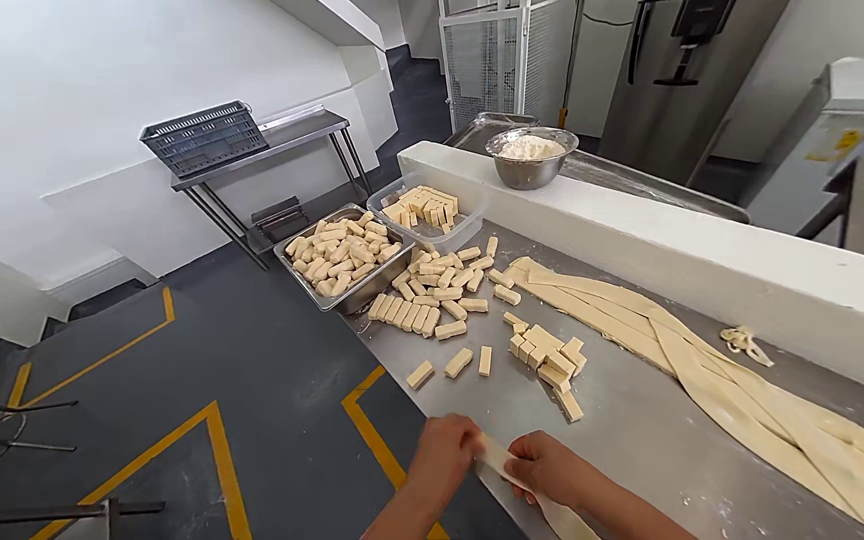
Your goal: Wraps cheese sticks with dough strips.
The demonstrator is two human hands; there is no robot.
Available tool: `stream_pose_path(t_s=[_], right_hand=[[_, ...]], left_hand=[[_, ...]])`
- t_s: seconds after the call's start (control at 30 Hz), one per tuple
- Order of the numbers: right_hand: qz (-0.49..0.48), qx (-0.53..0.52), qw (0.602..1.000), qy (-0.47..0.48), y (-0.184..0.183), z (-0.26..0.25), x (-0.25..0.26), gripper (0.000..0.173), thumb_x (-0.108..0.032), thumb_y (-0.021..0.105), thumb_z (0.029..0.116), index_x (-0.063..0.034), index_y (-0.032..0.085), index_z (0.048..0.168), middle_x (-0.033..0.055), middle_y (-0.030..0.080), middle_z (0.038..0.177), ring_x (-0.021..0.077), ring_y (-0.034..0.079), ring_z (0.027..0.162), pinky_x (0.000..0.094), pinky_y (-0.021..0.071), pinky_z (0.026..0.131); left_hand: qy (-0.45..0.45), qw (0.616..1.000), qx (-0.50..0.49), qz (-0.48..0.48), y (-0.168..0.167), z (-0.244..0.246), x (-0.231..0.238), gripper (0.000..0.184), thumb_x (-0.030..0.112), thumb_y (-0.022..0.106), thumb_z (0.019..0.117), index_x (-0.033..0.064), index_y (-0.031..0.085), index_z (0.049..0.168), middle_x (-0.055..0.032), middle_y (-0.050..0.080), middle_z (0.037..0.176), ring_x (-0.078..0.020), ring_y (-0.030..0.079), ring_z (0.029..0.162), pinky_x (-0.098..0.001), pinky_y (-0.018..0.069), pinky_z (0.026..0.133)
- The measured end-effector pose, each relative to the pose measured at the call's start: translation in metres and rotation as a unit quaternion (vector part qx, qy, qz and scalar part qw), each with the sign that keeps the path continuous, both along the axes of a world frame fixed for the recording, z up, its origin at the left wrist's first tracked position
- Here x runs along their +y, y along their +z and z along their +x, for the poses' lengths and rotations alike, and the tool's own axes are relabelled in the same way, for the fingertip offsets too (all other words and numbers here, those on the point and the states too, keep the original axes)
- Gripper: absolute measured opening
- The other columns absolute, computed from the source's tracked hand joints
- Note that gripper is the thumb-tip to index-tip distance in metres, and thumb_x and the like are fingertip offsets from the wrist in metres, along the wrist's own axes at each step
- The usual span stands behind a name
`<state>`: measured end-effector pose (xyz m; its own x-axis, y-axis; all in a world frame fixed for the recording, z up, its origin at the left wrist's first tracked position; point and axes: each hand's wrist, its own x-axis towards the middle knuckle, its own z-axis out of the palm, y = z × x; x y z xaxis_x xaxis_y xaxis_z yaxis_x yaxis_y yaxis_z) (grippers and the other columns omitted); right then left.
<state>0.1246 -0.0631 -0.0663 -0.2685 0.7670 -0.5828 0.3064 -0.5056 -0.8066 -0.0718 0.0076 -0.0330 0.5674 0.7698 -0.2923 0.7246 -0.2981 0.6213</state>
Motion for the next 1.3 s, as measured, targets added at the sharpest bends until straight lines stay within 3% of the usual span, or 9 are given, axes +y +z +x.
stream_pose_path(t_s=[0.1, 0.2, 0.33, 0.43, 0.53, 0.63, 0.87, 1.07, 1.3], right_hand=[[-0.043, 0.051, 0.994, -0.09, -0.013, -0.001, -0.006, 0.015, -0.014, 0.055, 0.106, -0.0041, 0.061, 0.096, 0.0002, 0.069, 0.076, 0.0083, 0.066, 0.064, 0.0251, 0.0558, 0.064], [-0.07, 0.072, 0.989, -0.112, -0.019, 0.0, -0.014, 0.014, -0.012, 0.055, 0.1061, -0.0059, 0.06, 0.095, 0.0008, 0.07, 0.075, 0.0091, 0.067, 0.061, 0.0245, 0.0558, 0.061], [-0.029, 0.092, 0.987, -0.129, -0.021, 0.006, -0.015, 0.01, -0.013, 0.057, 0.105, -0.0053, 0.062, 0.104, 0.0014, 0.069, 0.077, 0.0078, 0.062, 0.056, 0.022, 0.0514, 0.053], [0.019, 0.098, 0.982, -0.16, -0.021, 0.01, -0.008, 0.008, -0.014, 0.063, 0.1011, -0.0062, 0.063, 0.097, 0.001, 0.066, 0.08, 0.0096, 0.065, 0.065, 0.0255, 0.0566, 0.062], [0.035, 0.071, 0.985, -0.152, -0.008, 0.015, -0.003, 0.011, -0.013, 0.061, 0.1022, -0.0059, 0.068, 0.107, 0.0008, 0.071, 0.089, 0.0049, 0.06, 0.063, 0.021, 0.0473, 0.054], [0.031, 0.039, 0.993, -0.11, 0.008, 0.019, -0.003, 0.014, -0.013, 0.06, 0.103, -0.0075, 0.073, 0.106, -0.0015, 0.074, 0.089, 0.0028, 0.063, 0.068, 0.021, 0.0468, 0.058], [0.015, 0.0, 0.993, -0.114, 0.031, 0.013, -0.007, 0.041, -0.016, 0.041, 0.1107, -0.0035, 0.041, 0.15, 0.0155, 0.063, 0.11, 0.0178, 0.064, 0.074, 0.0342, 0.0549, 0.065], [0.018, -0.019, 0.994, -0.108, 0.04, 0.011, -0.006, 0.042, -0.013, 0.038, 0.1103, -0.0017, 0.04, 0.151, 0.0188, 0.061, 0.119, 0.0228, 0.064, 0.094, 0.039, 0.0536, 0.084], [-0.035, -0.012, 0.997, -0.07, 0.039, 0.013, -0.005, 0.042, -0.011, 0.042, 0.1077, -0.0015, 0.039, 0.149, 0.0144, 0.062, 0.106, 0.0192, 0.064, 0.081, 0.0366, 0.0541, 0.076]], left_hand=[[0.132, 0.937, -0.064, 0.317, -0.061, -0.01, 0.021, 0.016, 0.003, 0.064, 0.0947, -0.0081, 0.075, 0.1, -0.025, 0.073, 0.108, -0.0423, 0.07, 0.105, -0.0528, 0.0555, 0.096], [0.161, 0.881, -0.145, 0.421, -0.108, -0.019, 0.026, 0.013, 0.001, 0.068, 0.0896, -0.0059, 0.077, 0.096, -0.0215, 0.075, 0.106, -0.0385, 0.074, 0.098, -0.0486, 0.0597, 0.088], [0.153, 0.904, -0.147, 0.371, -0.103, -0.018, 0.016, 0.025, -0.002, 0.07, 0.0874, -0.0042, 0.076, 0.111, -0.0231, 0.073, 0.108, -0.0396, 0.072, 0.1, -0.0494, 0.0589, 0.09], [0.169, 0.969, -0.155, 0.096, -0.06, -0.015, 0.005, 0.029, 0.003, 0.065, 0.0941, -0.0037, 0.07, 0.122, -0.0193, 0.07, 0.116, -0.0303, 0.069, 0.108, -0.0449, 0.0541, 0.098], [0.133, 0.921, -0.296, -0.214, -0.028, -0.012, -0.004, 0.025, 0.001, 0.064, 0.0929, -0.0049, 0.065, 0.118, -0.0126, 0.068, 0.117, -0.0158, 0.068, 0.102, -0.0335, 0.0569, 0.091], [0.046, 0.88, -0.352, -0.314, -0.028, -0.012, -0.007, 0.027, 0.003, 0.062, 0.0901, -0.0056, 0.066, 0.115, -0.015, 0.055, 0.145, -0.0161, 0.062, 0.119, -0.0331, 0.0531, 0.099], [-0.026, 0.909, -0.328, -0.254, -0.024, 0.002, -0.016, 0.024, 0.003, 0.066, 0.0899, -0.0059, 0.07, 0.112, -0.0186, 0.053, 0.147, -0.021, 0.06, 0.128, -0.0358, 0.0541, 0.102], [-0.002, 0.938, -0.285, -0.2, -0.016, 0.012, -0.031, 0.023, -0.001, 0.067, 0.0915, -0.0065, 0.07, 0.114, -0.0178, 0.065, 0.131, -0.0188, 0.067, 0.115, -0.0333, 0.0573, 0.098], [0.043, 0.975, -0.207, 0.069, -0.023, 0.021, -0.057, 0.038, -0.001, 0.071, 0.0877, -0.0079, 0.067, 0.125, -0.0179, 0.076, 0.103, -0.0269, 0.076, 0.09, -0.0419, 0.0606, 0.087]])
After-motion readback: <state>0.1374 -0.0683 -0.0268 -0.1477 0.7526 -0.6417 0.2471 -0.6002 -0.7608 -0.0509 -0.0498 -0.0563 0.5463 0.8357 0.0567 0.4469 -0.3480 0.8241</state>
